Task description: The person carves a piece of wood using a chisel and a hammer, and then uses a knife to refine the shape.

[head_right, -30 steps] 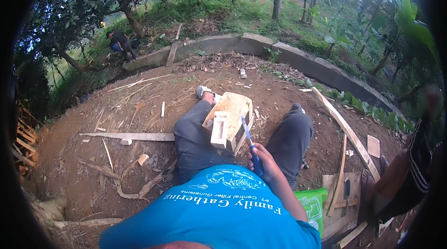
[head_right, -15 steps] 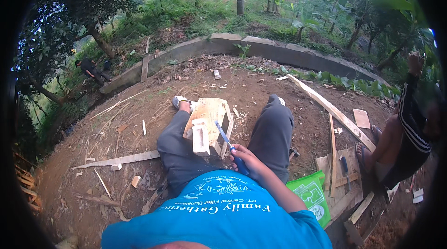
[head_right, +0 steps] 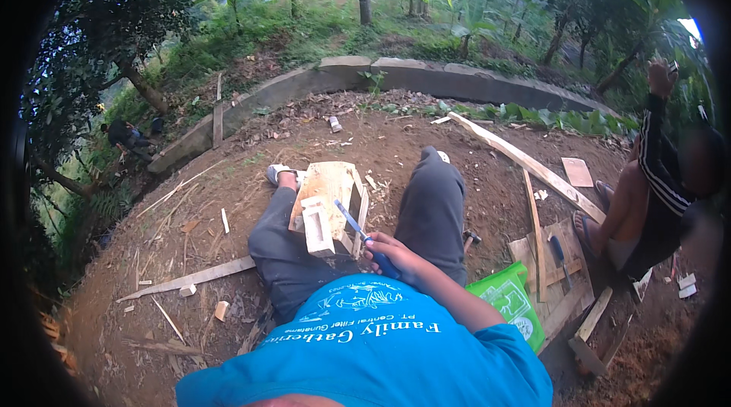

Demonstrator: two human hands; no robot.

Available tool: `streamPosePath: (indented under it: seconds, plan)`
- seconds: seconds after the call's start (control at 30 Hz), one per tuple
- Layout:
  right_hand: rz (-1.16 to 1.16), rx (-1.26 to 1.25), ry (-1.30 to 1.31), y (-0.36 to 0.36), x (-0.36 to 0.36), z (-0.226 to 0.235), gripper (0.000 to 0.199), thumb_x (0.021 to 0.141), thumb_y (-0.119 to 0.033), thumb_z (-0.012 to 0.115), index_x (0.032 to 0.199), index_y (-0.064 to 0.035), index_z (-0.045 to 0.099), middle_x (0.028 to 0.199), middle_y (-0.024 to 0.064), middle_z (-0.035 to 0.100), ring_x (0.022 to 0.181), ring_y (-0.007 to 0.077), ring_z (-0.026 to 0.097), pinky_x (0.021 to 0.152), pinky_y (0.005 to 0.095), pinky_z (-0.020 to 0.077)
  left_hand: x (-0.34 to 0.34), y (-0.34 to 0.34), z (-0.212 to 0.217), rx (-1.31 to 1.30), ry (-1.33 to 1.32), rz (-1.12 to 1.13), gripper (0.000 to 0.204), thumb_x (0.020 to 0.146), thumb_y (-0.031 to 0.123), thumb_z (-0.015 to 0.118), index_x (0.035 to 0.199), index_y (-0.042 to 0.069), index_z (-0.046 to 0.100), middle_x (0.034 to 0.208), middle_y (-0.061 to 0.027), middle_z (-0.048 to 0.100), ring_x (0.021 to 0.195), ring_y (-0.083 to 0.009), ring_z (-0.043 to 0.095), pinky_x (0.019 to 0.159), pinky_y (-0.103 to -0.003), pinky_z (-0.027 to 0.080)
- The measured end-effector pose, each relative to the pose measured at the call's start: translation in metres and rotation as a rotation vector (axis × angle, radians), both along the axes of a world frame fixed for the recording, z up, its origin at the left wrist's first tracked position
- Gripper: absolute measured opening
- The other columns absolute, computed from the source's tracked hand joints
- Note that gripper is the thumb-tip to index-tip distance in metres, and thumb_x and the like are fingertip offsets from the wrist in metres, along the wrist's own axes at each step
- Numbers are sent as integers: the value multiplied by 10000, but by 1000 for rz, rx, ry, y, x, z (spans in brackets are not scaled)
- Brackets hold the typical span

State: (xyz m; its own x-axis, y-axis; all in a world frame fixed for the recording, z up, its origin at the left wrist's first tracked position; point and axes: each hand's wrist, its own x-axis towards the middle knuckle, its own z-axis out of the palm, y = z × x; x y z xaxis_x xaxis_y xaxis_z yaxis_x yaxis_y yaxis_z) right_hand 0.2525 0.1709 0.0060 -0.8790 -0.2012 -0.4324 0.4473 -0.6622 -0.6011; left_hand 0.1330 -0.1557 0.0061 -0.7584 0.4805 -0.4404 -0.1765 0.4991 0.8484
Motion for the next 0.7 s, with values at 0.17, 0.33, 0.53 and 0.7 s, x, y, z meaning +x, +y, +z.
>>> streamPosePath:
  seconds: [0.17, 0.33, 0.53, 0.7]
  plan:
    - [-5, -9, -19, 2, -1, 5, 196, 1045, -244, 582, 1184, -141, 491, 897, -12, 564, 712, 101, 550, 608, 250, 470, -2, 4, 0, 3, 1, 4, 319, 961, 320, 684, 994, 6, 731, 917, -136, 738, 821, -182, 672, 729, -387, 530]
    - [3, -23, -9, 3, 0, 1, 224, 1035, -244, 603, 1207, -157, 489, 889, -10, 566, 688, 102, 547, 589, 253, 466, 6, 2, 2, 8, 22, 23, 318, 960, 316, 684, 1009, 6, 731, 935, -141, 740, 835, -188, 675, 740, -391, 532]
    - [-47, 417, -9, -2, -6, -2, 572, 943, -32, 570, 1499, -105, 459, 990, 32, 528, 731, 119, 568, 628, 273, 519, 12, 1, -2, 16, 60, 61, 318, 958, 312, 683, 1027, 5, 731, 956, -146, 742, 851, -195, 679, 753, -395, 535]
    - [-36, 1063, 365, 12, -30, 48, 529, 862, 4, 613, 1388, -40, 581, 1139, 128, 582, 958, 210, 651, 865, 331, 548, 25, -5, -4, 23, 27, 125, 319, 957, 309, 683, 1042, 5, 731, 973, -151, 744, 865, -200, 682, 764, -399, 537]
